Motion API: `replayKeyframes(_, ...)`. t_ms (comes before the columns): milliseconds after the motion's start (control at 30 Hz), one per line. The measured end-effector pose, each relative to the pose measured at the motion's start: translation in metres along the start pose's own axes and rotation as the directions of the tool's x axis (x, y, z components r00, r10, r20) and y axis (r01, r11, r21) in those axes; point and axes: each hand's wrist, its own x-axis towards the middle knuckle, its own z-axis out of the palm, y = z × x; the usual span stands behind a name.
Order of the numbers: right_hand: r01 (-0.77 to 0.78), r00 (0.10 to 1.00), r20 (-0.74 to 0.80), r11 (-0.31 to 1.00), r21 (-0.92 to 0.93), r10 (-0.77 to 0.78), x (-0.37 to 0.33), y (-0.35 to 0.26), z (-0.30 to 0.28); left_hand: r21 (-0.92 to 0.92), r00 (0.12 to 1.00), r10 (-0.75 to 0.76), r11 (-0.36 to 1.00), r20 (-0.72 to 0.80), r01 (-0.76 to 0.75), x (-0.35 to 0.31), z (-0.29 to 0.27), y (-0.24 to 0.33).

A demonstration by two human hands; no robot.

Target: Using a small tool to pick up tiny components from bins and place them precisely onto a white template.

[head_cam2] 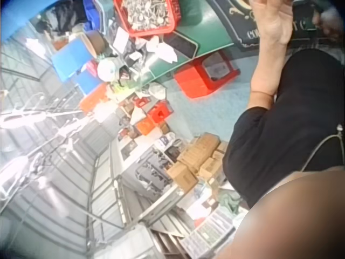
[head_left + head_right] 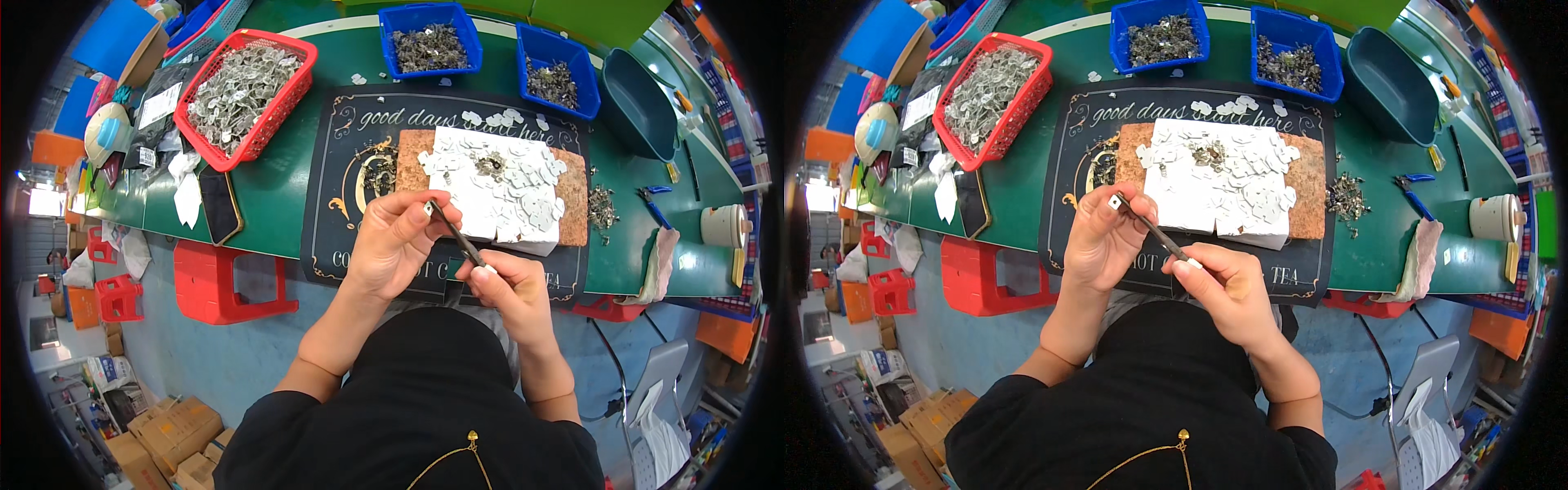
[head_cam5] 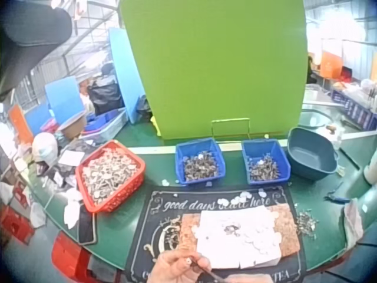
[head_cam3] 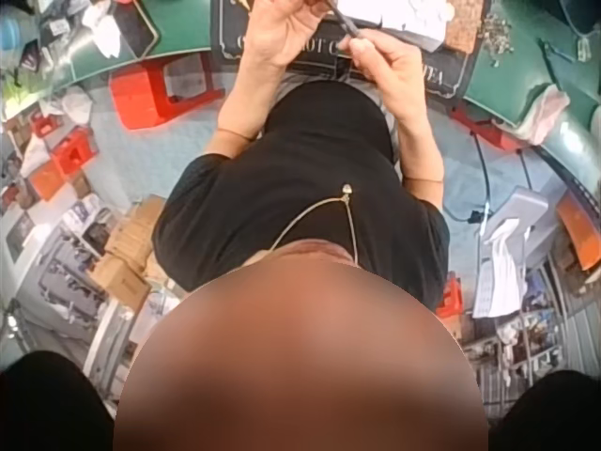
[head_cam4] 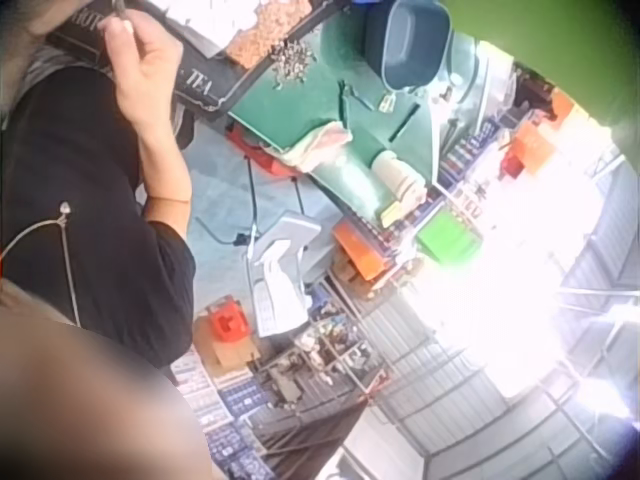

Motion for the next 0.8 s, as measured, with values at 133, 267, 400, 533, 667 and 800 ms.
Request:
replayKeyframes(133,0.294,0.921,-0.072,0.806,-0.514,-0.382,0.001,0.009,0.010,0.159,0.995,0.052,0.987,-0.081,-0.039,-0.004,0.007,-0.001)
replayKeyframes(267,0.377,0.725,-0.046,0.452,-0.809,-0.687,0.009,0.027,0.016,0.279,0.953,0.188,0.953,-0.238,-0.118,-0.006,0.016,-0.008)
replayKeyframes(400,0.360,0.670,-0.016,0.344,-0.868,-0.742,0.013,0.027,0.017,0.385,0.917,0.279,0.910,-0.285,-0.157,-0.007,0.025,-0.010)
replayKeyframes(533,0.370,0.789,-0.083,0.580,-0.726,-0.608,0.005,0.016,0.016,0.765,0.856,0.505,0.593,-0.109,-0.252,-0.006,0.021,0.012)
replayKeyframes(667,0.244,0.826,-0.241,0.709,-0.662,-0.510,-0.008,0.010,-0.003,0.992,0.854,0.517,0.070,0.056,-0.107,0.010,-0.014,0.041)
replayKeyframes(800,0.181,0.824,-0.320,0.752,-0.634,-0.468,-0.013,0.008,-0.016,0.945,0.884,0.431,-0.326,0.181,-0.035,0.017,-0.007,0.039)
